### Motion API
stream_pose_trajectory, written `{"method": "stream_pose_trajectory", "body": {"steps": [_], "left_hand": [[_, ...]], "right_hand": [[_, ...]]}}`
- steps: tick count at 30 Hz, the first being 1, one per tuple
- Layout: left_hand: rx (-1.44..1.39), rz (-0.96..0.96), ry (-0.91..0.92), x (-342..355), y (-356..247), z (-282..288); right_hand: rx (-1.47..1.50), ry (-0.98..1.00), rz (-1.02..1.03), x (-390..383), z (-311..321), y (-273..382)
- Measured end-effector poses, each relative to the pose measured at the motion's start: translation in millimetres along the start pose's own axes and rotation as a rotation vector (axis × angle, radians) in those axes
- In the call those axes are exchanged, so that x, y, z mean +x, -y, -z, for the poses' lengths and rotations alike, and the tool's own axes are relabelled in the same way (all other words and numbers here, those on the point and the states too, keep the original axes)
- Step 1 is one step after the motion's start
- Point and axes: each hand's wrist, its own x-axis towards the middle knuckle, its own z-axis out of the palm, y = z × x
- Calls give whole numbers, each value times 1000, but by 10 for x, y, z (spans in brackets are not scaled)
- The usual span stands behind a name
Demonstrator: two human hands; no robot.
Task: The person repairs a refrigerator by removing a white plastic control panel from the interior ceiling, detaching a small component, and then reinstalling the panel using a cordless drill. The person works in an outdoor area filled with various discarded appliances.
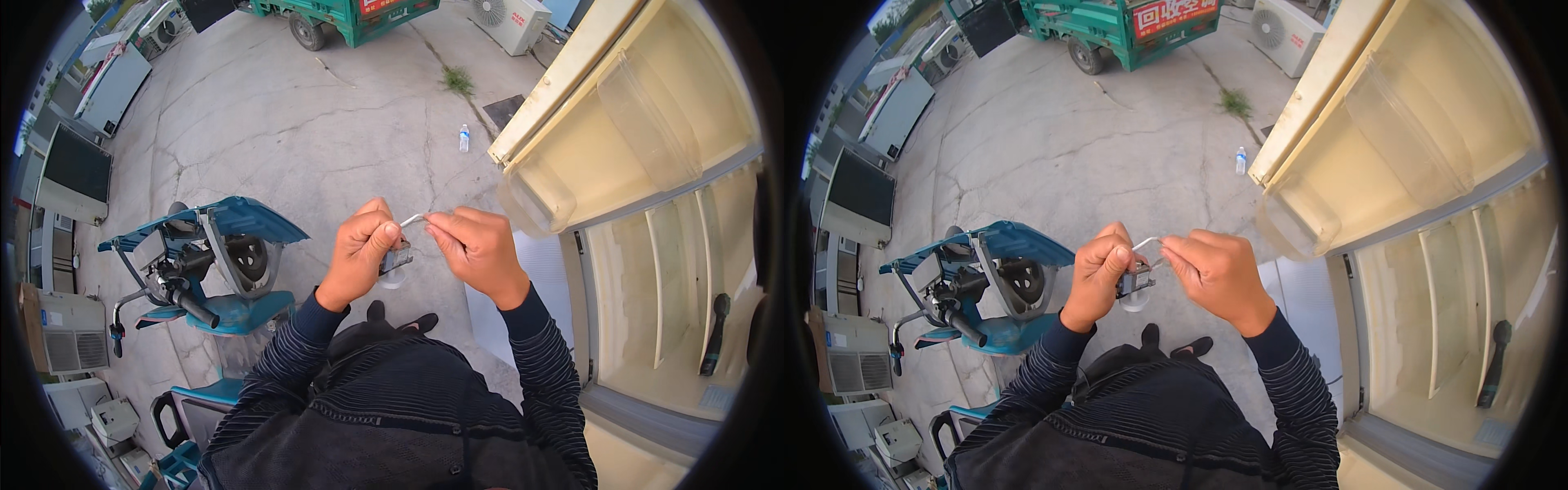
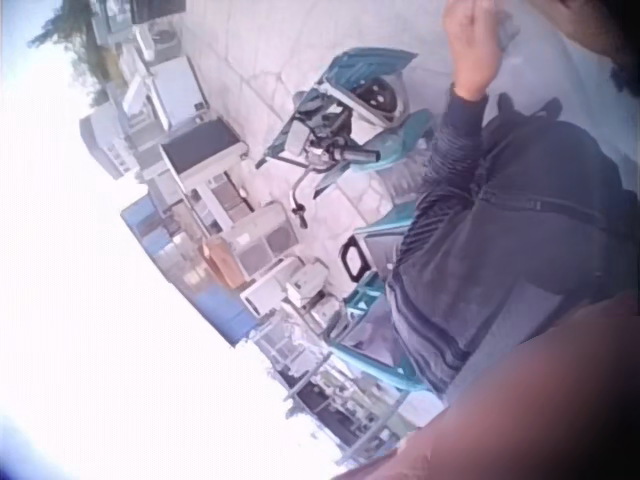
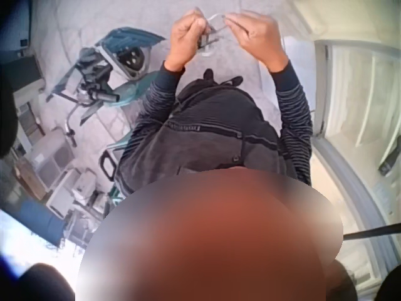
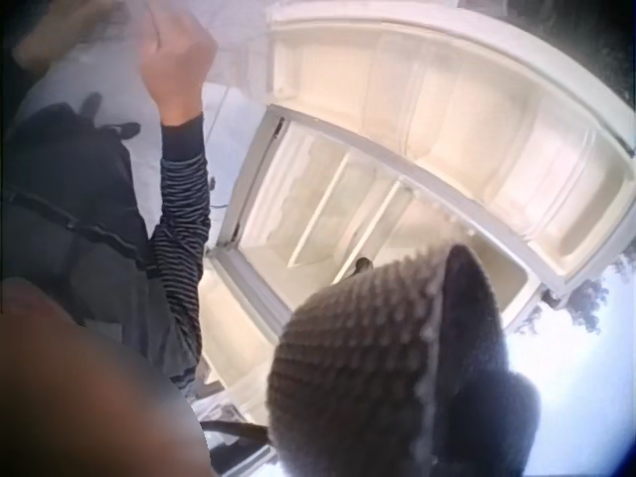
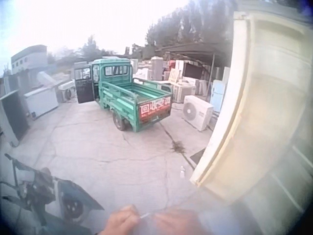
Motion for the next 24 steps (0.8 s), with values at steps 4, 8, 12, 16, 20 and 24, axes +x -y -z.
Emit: {"method": "stream_pose_trajectory", "body": {"steps": [4, 8, 12, 16, 20, 24], "left_hand": [[-86, 250, 71, -57, -19, 125], [-269, 467, 40, -148, 39, 123], [-499, 793, 76, -287, 573, 166], [-546, 1040, 122, -340, 806, 31], [-674, 1128, 208, -512, 871, -176], [-650, 1144, 373, -699, 829, -365]], "right_hand": [[-263, -7, 99, -91, 9, -100], [-354, -1, 36, -297, -112, -161], [-278, 0, -175, -656, -359, -264], [-197, -52, -508, -1107, -454, -202], [-223, -151, -779, -1505, -383, 98], [-213, -258, -890, -1879, -333, 324]]}}
